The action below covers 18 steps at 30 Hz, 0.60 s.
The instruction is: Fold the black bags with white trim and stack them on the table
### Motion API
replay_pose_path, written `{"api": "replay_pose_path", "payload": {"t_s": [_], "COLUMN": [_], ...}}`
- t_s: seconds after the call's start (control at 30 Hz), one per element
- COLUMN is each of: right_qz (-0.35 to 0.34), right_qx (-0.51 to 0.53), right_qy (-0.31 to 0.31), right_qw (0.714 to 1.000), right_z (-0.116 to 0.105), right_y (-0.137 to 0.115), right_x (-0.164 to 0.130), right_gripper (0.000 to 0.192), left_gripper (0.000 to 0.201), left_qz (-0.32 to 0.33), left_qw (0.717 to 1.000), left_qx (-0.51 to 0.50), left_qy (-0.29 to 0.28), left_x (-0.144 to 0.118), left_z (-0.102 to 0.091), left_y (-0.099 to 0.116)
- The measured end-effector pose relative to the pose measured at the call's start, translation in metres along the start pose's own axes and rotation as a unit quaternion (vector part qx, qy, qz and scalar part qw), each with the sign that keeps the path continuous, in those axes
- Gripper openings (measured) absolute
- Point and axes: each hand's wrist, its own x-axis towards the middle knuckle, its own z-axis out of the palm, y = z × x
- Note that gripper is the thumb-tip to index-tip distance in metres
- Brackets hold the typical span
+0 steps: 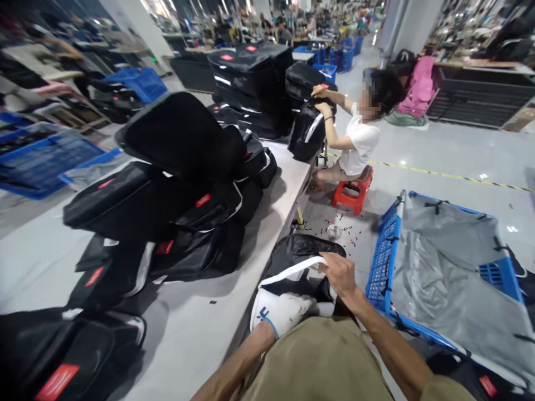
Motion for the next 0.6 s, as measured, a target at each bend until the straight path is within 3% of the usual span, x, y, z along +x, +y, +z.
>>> {"api": "replay_pose_path", "payload": {"t_s": [0.1, 0.2, 0.3, 0.43, 0.53, 0.6], "right_qz": [0.061, 0.099, 0.115, 0.087, 0.098, 0.141], "right_qx": [-0.042, -0.076, -0.103, -0.074, 0.011, 0.084], "right_qy": [0.032, 0.047, 0.053, 0.048, -0.024, -0.09], "right_qw": [0.997, 0.991, 0.987, 0.992, 0.995, 0.982], "right_z": [-0.019, -0.033, -0.042, -0.049, -0.053, -0.049], "right_y": [0.012, 0.028, 0.048, 0.085, 0.122, 0.149], "right_x": [-0.025, -0.032, -0.023, 0.006, 0.041, 0.069], "right_gripper": [0.038, 0.037, 0.033, 0.032, 0.039, 0.042], "left_gripper": [0.046, 0.051, 0.07, 0.072, 0.062, 0.057], "left_qz": [0.103, 0.143, 0.1, 0.089, 0.075, 0.015], "left_qw": [0.994, 0.985, 0.977, 0.98, 0.978, 0.981], "left_qx": [-0.024, -0.009, 0.013, -0.02, -0.076, -0.118], "left_qy": [-0.007, 0.094, 0.186, 0.175, 0.178, 0.153], "left_x": [0.021, 0.065, 0.124, 0.185, 0.212, 0.228], "left_z": [-0.01, -0.014, -0.005, 0.007, 0.003, -0.003], "left_y": [0.004, 0.006, -0.002, -0.023, -0.036, -0.042]}}
